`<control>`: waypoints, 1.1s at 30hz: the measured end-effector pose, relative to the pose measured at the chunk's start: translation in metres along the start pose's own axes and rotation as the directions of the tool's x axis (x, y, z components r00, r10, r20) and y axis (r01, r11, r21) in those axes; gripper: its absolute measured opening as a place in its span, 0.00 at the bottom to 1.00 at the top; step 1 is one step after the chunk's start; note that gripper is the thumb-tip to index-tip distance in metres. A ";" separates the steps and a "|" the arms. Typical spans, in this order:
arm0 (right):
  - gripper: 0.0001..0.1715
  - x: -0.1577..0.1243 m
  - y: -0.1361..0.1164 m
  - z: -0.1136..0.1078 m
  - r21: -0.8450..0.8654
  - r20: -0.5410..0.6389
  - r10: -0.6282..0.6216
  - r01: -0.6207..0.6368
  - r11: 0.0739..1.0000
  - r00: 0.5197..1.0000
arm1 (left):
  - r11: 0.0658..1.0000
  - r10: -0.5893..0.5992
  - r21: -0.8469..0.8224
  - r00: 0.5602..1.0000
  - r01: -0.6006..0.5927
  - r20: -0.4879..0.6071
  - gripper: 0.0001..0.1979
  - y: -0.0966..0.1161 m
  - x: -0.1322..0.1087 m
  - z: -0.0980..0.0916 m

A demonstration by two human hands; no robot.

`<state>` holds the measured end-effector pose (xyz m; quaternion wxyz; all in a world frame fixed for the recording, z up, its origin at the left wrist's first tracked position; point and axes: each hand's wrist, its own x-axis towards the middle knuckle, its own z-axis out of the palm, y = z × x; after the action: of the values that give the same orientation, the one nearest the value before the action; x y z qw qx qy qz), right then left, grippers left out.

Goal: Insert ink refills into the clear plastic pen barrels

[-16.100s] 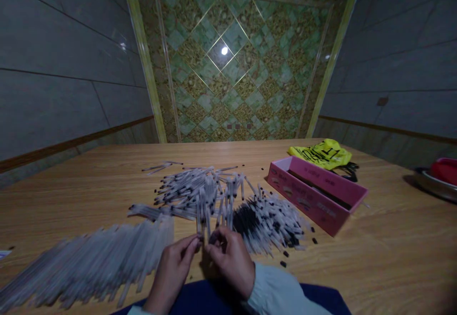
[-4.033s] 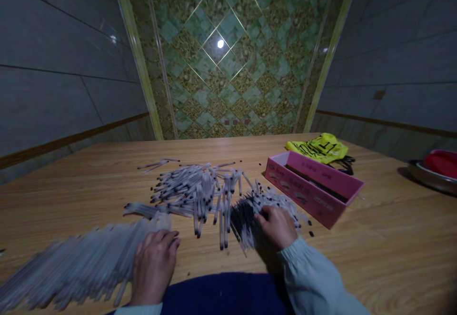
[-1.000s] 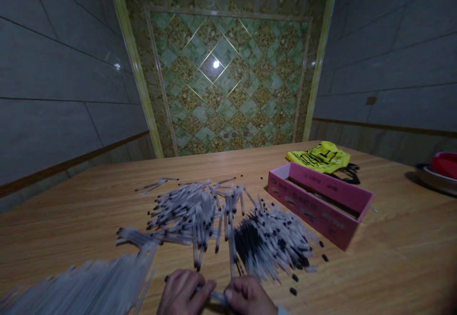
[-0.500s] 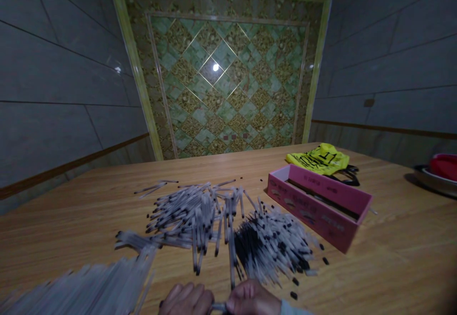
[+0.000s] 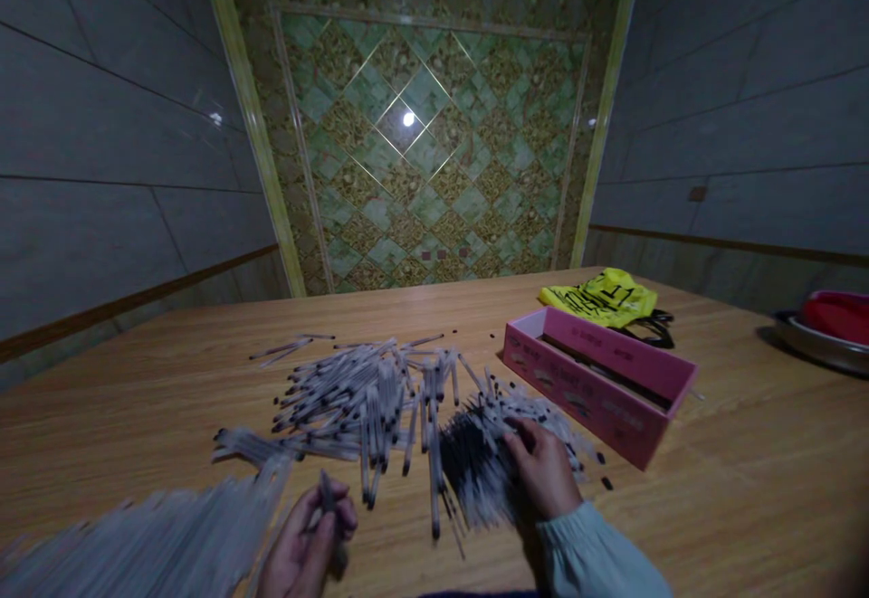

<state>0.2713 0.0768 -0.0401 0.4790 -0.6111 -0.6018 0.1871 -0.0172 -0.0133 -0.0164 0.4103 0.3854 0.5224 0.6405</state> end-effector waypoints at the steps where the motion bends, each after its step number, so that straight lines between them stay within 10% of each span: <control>1: 0.22 0.001 0.003 -0.001 -0.046 -0.004 0.003 -0.003 0.999 1.000 | 0.993 -0.047 -0.110 0.999 0.049 0.017 0.20 0.003 -0.001 0.003; 5: 0.25 -0.004 -0.005 0.000 -0.095 -0.025 -0.010 0.008 0.995 1.000 | 0.899 -0.227 -0.368 0.971 0.238 0.073 0.20 0.007 -0.004 0.010; 9: 0.19 -0.032 -0.034 0.019 0.249 0.147 -0.055 0.017 0.968 0.988 | 0.833 -0.283 -0.456 0.950 0.313 0.135 0.20 0.005 -0.006 0.015; 13: 0.27 -0.067 -0.050 0.050 0.489 0.608 -0.031 -0.343 0.802 0.793 | 0.824 -0.300 -0.445 0.936 0.351 0.184 0.19 0.001 -0.012 0.024; 16: 0.31 -0.083 -0.049 0.064 0.492 0.717 -0.024 -0.481 0.726 0.697 | 0.830 -0.313 -0.425 0.932 0.362 0.182 0.19 -0.001 -0.016 0.029; 33: 0.29 -0.088 -0.049 0.064 0.429 0.699 0.029 -0.451 0.783 0.715 | 0.820 -0.313 -0.438 0.929 0.369 0.198 0.17 -0.018 -0.013 0.025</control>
<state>0.1748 0.0099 -0.0613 0.3655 -0.4085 -0.5560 0.6248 0.0126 -0.0140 -0.0310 0.6287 0.2119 0.3883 0.6396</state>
